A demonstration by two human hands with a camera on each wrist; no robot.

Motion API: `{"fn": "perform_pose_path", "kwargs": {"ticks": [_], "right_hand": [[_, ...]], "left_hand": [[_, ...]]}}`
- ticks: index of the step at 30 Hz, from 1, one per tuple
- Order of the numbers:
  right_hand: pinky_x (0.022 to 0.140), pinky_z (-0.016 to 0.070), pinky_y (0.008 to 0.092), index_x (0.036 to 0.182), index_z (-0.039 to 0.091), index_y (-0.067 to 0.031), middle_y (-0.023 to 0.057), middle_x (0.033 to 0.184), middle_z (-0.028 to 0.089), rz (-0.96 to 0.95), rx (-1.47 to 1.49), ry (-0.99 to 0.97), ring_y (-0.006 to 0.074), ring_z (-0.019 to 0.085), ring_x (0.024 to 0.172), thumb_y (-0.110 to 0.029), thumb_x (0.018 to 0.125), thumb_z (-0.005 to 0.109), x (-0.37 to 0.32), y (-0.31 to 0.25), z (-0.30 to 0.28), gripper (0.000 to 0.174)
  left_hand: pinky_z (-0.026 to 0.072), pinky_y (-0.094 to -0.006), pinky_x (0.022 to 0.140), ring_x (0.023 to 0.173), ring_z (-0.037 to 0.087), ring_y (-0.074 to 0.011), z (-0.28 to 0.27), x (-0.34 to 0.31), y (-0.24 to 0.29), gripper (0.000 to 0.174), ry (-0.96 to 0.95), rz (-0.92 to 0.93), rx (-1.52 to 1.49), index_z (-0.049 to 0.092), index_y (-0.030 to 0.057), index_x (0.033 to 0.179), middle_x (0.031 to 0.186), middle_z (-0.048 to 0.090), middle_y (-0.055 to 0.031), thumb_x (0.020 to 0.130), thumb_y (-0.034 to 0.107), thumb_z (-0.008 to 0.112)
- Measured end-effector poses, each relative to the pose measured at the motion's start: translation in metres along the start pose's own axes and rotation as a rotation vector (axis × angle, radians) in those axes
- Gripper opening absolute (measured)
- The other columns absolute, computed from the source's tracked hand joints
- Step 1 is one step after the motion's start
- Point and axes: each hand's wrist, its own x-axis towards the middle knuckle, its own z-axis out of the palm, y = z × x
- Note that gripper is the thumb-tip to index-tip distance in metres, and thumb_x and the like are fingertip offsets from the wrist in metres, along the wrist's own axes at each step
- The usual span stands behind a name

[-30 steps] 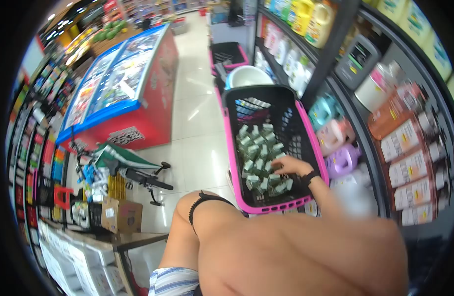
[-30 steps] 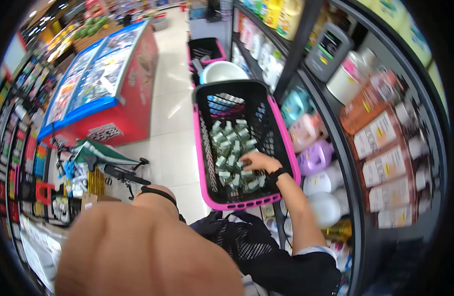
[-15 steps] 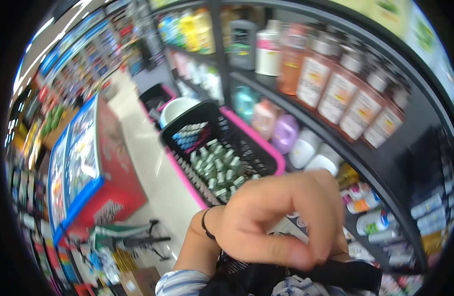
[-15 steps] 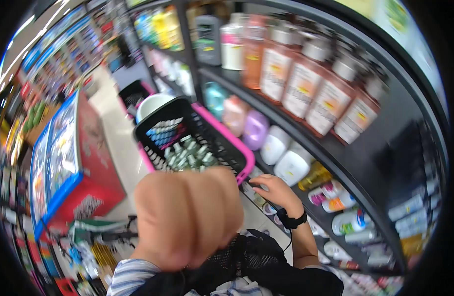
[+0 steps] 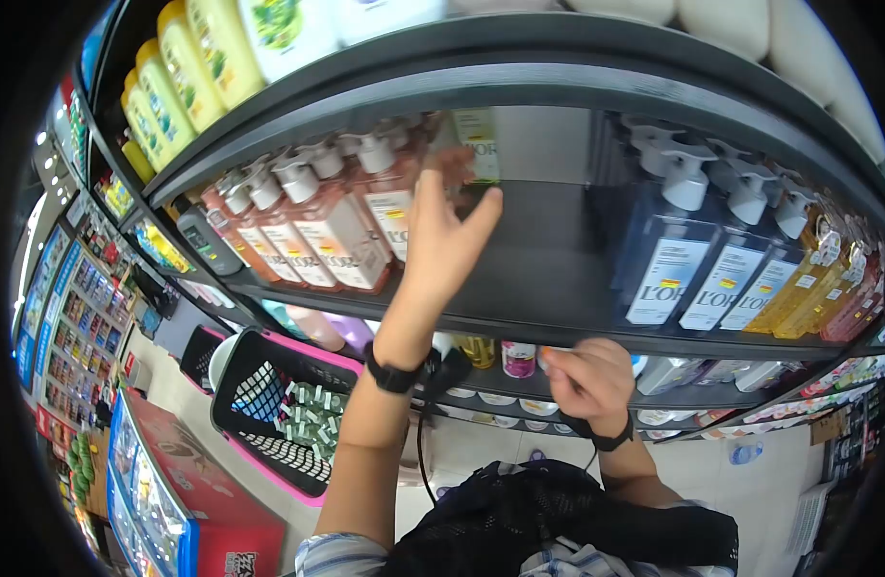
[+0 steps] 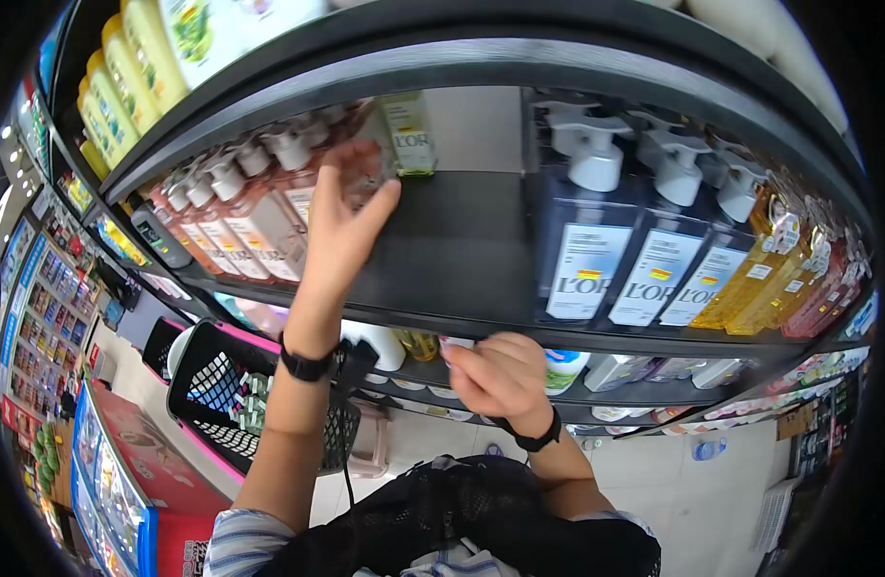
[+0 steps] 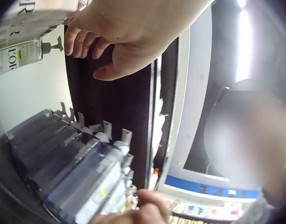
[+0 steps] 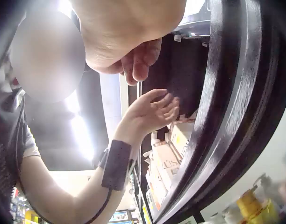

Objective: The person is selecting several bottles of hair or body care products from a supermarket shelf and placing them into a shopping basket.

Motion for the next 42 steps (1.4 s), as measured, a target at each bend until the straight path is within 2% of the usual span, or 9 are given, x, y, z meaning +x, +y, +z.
{"fn": "perform_pose_path", "kwargs": {"ticks": [7,9,13,17,19,23,34,36,42], "right_hand": [[0.044,0.0420,0.0289,0.092,0.067,-0.0015,0.0030,0.057,0.054,0.003,0.148,0.037,0.0179,0.053,0.045,0.003,0.069,0.068,0.017,0.044,0.008,0.024],[0.046,0.0424,0.0292,0.095,0.067,-0.0027,0.0033,0.058,0.056,-0.009,0.176,-0.022,0.0179,0.054,0.047,0.002,0.069,0.069,0.015,0.045,0.007,0.027],[0.044,0.0416,0.0281,0.092,0.067,-0.0017,0.0034,0.057,0.056,-0.059,0.201,-0.033,0.0176,0.054,0.045,0.004,0.066,0.067,0.011,0.048,0.008,0.027],[0.043,0.0396,0.0266,0.094,0.067,-0.0006,0.0023,0.055,0.053,-0.123,0.216,-0.040,0.0165,0.050,0.044,0.004,0.065,0.068,0.008,0.049,0.008,0.029],[0.043,0.0385,0.0259,0.095,0.067,-0.0002,0.0019,0.055,0.050,-0.121,0.227,-0.029,0.0161,0.049,0.044,0.004,0.065,0.068,0.007,0.050,0.009,0.030],[0.043,0.0381,0.0254,0.096,0.066,0.0006,0.0016,0.056,0.048,-0.164,0.239,-0.056,0.0151,0.049,0.045,0.003,0.064,0.068,0.001,0.052,0.012,0.033],[0.044,0.0394,0.0257,0.099,0.066,0.0008,0.0010,0.056,0.049,-0.151,0.176,-0.125,0.0150,0.049,0.046,0.005,0.061,0.067,0.001,0.050,0.011,0.038],[0.044,0.0396,0.0259,0.098,0.066,0.0009,0.0010,0.056,0.049,-0.152,0.164,-0.128,0.0152,0.049,0.046,0.005,0.061,0.067,0.001,0.050,0.012,0.038],[0.045,0.0417,0.0274,0.095,0.067,0.0015,0.0021,0.057,0.051,-0.153,0.123,-0.132,0.0170,0.050,0.046,0.005,0.061,0.066,0.005,0.048,0.007,0.034]], "left_hand": [[0.0554,-0.0324,0.066,0.089,0.066,-0.0265,0.062,0.115,-0.115,0.063,0.265,0.064,0.476,0.047,-0.0027,0.126,0.111,0.061,-0.0196,0.069,0.009,0.073],[0.0536,-0.0379,0.077,0.098,0.064,-0.0309,0.058,0.135,-0.118,0.058,0.006,0.127,0.726,0.054,0.0018,0.123,0.114,0.061,-0.0215,0.071,0.018,0.072],[0.0384,-0.0410,0.102,0.119,0.053,-0.0335,0.068,0.150,-0.125,0.054,0.024,0.416,1.018,0.061,0.0066,0.118,0.119,0.061,-0.0186,0.075,0.037,0.069],[0.0463,-0.0408,0.094,0.110,0.059,-0.0359,0.074,0.146,-0.135,0.058,0.094,0.085,1.084,0.064,0.0068,0.116,0.112,0.066,-0.0177,0.074,0.046,0.070],[0.0521,-0.0399,0.084,0.102,0.063,-0.0353,0.072,0.139,-0.108,0.077,-0.008,-0.163,0.990,0.057,-0.0074,0.111,0.105,0.064,-0.0257,0.069,0.054,0.075],[0.0536,-0.0402,0.081,0.096,0.064,-0.0359,0.078,0.130,-0.098,0.081,0.047,-0.106,0.994,0.053,-0.0059,0.112,0.107,0.061,-0.0228,0.062,0.051,0.082],[0.0516,-0.0380,0.085,0.096,0.061,-0.0344,0.115,0.097,-0.102,0.087,0.207,0.329,0.824,0.041,-0.0086,0.118,0.102,0.060,-0.0251,0.062,0.043,0.083],[0.0547,-0.0353,0.080,0.093,0.067,-0.0325,0.119,0.090,-0.100,0.096,0.080,0.087,0.404,0.036,-0.0094,0.122,0.101,0.065,-0.0248,0.062,0.046,0.085],[0.0524,-0.0328,0.085,0.103,0.064,-0.0301,0.105,0.086,-0.078,0.099,-0.101,-0.124,0.367,0.030,-0.0097,0.129,0.114,0.061,-0.0252,0.064,0.041,0.085]]}}
